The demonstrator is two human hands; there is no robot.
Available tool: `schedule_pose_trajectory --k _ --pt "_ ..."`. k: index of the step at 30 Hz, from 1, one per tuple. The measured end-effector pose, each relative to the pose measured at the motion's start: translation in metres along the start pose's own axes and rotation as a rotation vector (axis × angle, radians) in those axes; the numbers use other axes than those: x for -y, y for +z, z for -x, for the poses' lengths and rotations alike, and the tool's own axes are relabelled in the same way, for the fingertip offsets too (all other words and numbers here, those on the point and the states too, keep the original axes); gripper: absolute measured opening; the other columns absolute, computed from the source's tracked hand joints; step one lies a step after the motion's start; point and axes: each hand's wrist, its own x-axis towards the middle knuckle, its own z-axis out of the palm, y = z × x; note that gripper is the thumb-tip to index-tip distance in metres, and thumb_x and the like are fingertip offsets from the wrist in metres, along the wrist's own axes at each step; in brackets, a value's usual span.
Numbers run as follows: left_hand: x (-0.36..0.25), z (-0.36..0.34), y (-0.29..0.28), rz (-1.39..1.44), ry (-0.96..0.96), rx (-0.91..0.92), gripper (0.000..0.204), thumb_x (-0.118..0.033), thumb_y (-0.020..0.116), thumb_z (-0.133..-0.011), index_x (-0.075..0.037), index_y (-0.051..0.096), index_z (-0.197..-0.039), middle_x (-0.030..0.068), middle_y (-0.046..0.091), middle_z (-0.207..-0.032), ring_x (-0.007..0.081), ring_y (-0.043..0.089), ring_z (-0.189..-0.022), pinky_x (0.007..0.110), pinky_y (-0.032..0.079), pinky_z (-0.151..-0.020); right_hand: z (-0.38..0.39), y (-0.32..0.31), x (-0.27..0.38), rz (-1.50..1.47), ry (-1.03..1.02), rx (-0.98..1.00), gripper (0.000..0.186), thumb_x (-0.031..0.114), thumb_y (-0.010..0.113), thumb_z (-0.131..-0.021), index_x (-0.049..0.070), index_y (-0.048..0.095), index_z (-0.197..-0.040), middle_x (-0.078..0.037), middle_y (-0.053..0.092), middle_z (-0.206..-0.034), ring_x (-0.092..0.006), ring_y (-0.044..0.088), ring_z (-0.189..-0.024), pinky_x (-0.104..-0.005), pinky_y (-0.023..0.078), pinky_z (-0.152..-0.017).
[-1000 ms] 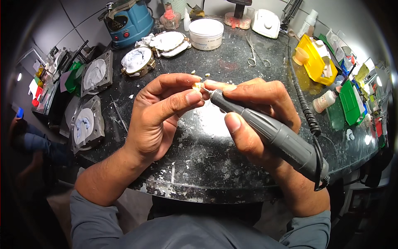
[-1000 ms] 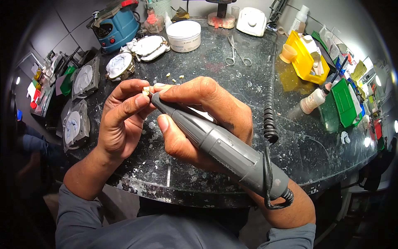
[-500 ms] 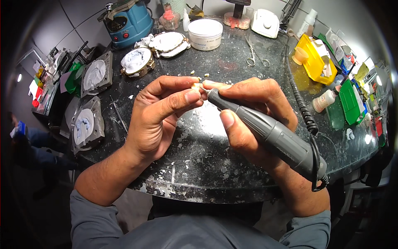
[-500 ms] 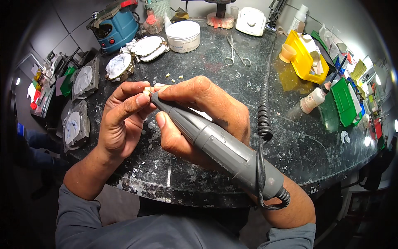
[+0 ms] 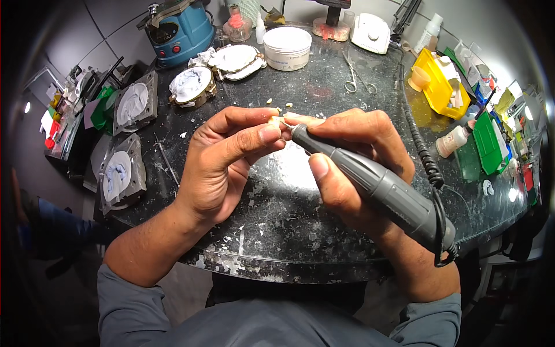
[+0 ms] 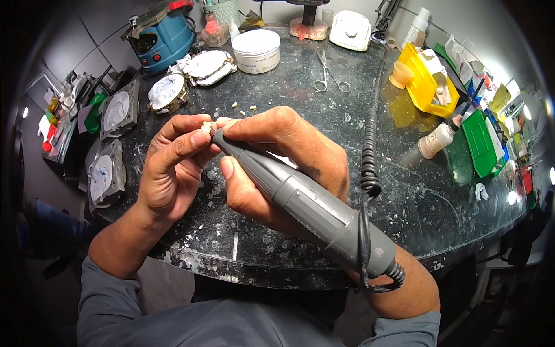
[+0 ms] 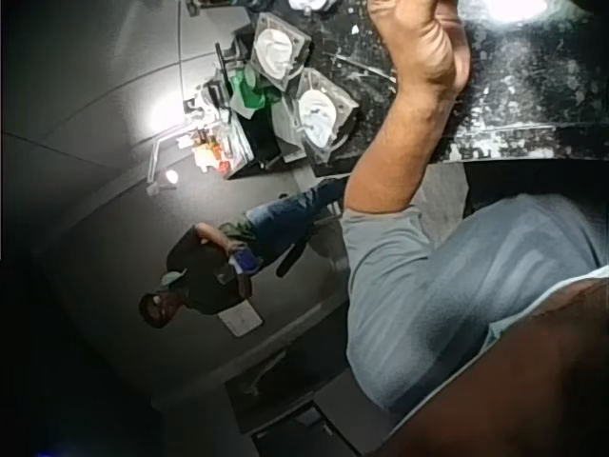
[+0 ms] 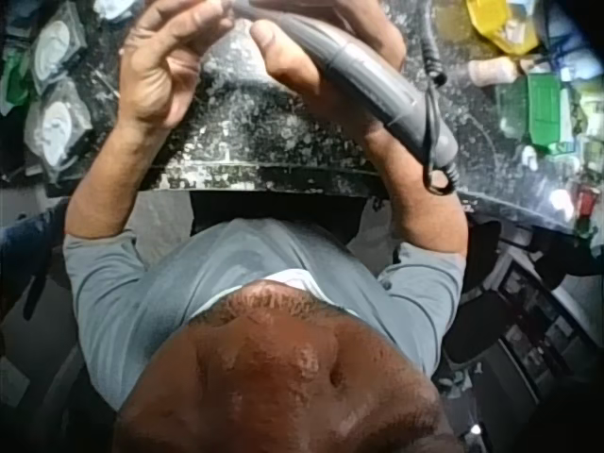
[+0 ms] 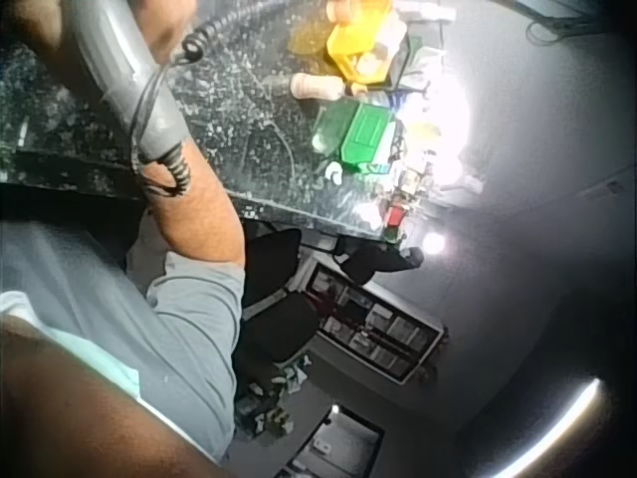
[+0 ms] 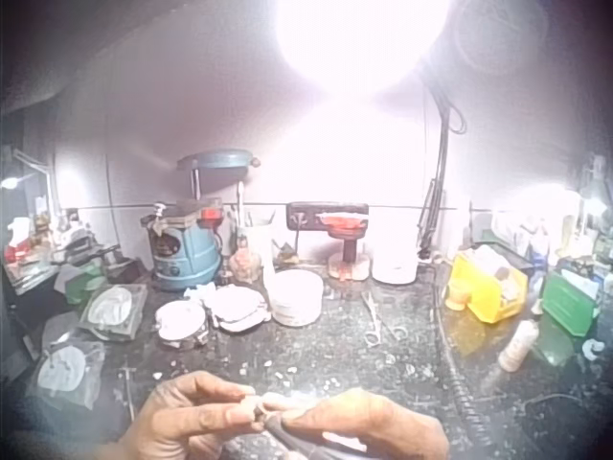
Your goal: Using a rotary tool to refine and polish the surface of a dental crown or tooth model.
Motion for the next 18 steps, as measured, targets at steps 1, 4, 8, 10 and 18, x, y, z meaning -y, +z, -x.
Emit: schedule_pose_trajectory --k 1,4,8,10,18 --pt "0.0 -0.0004 0.0003 0.027 -0.01 0.016 0.018 -0.003 0.062 -0.085 0.002 0.062 -0.103 0.0131 0.066 -0.097 0.0204 0.066 -0.091 0.031 0.053 -0.086 0.0 -0.001 0.001 0.005 0.004 -0.004 0.025 0.008 0.061 -0.081 -0.002 0.052 -0.102 -0.017 0.063 -0.095 -0.0181 0.06 -0.084 -0.03 0.048 -0.076" --pt "-0.0026 0.0004 -0.0001 0.144 -0.094 0.031 0.02 -0.006 0.061 -0.087 0.002 0.061 -0.106 0.0143 0.066 -0.098 0.0219 0.066 -0.093 0.03 0.054 -0.085 0.0008 -0.0031 0.0028 0.017 0.049 -0.018 0.026 0.011 0.062 -0.082 -0.001 0.052 -0.102 -0.018 0.063 -0.096 -0.0166 0.059 -0.08 -0.0291 0.047 -0.073" --pt "-0.0026 0.0005 -0.0018 0.18 -0.135 0.014 0.023 -0.009 0.06 -0.088 0.002 0.06 -0.108 0.0151 0.066 -0.098 0.0231 0.066 -0.094 0.029 0.055 -0.084 0.0003 -0.0035 0.0 0.012 0.023 -0.009 0.025 0.011 0.062 -0.082 -0.002 0.052 -0.102 -0.019 0.064 -0.097 -0.0166 0.059 -0.08 -0.0288 0.047 -0.073" --pt "-0.002 -0.0002 -0.0017 0.203 -0.138 0.015 0.022 -0.009 0.059 -0.089 0.002 0.06 -0.109 0.015 0.066 -0.099 0.0235 0.065 -0.094 0.029 0.055 -0.084 -0.0004 -0.0041 -0.0009 0.047 0.01 0.0 0.025 0.011 0.062 -0.082 -0.002 0.052 -0.101 -0.019 0.064 -0.097 -0.0171 0.059 -0.081 -0.0292 0.048 -0.074" --pt "-0.002 0.0017 0.0006 0.218 -0.138 0.004 0.021 -0.009 0.059 -0.089 0.002 0.06 -0.108 0.0142 0.067 -0.097 0.0228 0.066 -0.094 0.028 0.055 -0.085 -0.001 -0.0021 -0.0017 0.02 -0.005 0.003 0.025 0.007 0.062 -0.081 -0.004 0.052 -0.102 -0.019 0.064 -0.098 -0.0183 0.06 -0.083 -0.029 0.049 -0.076"
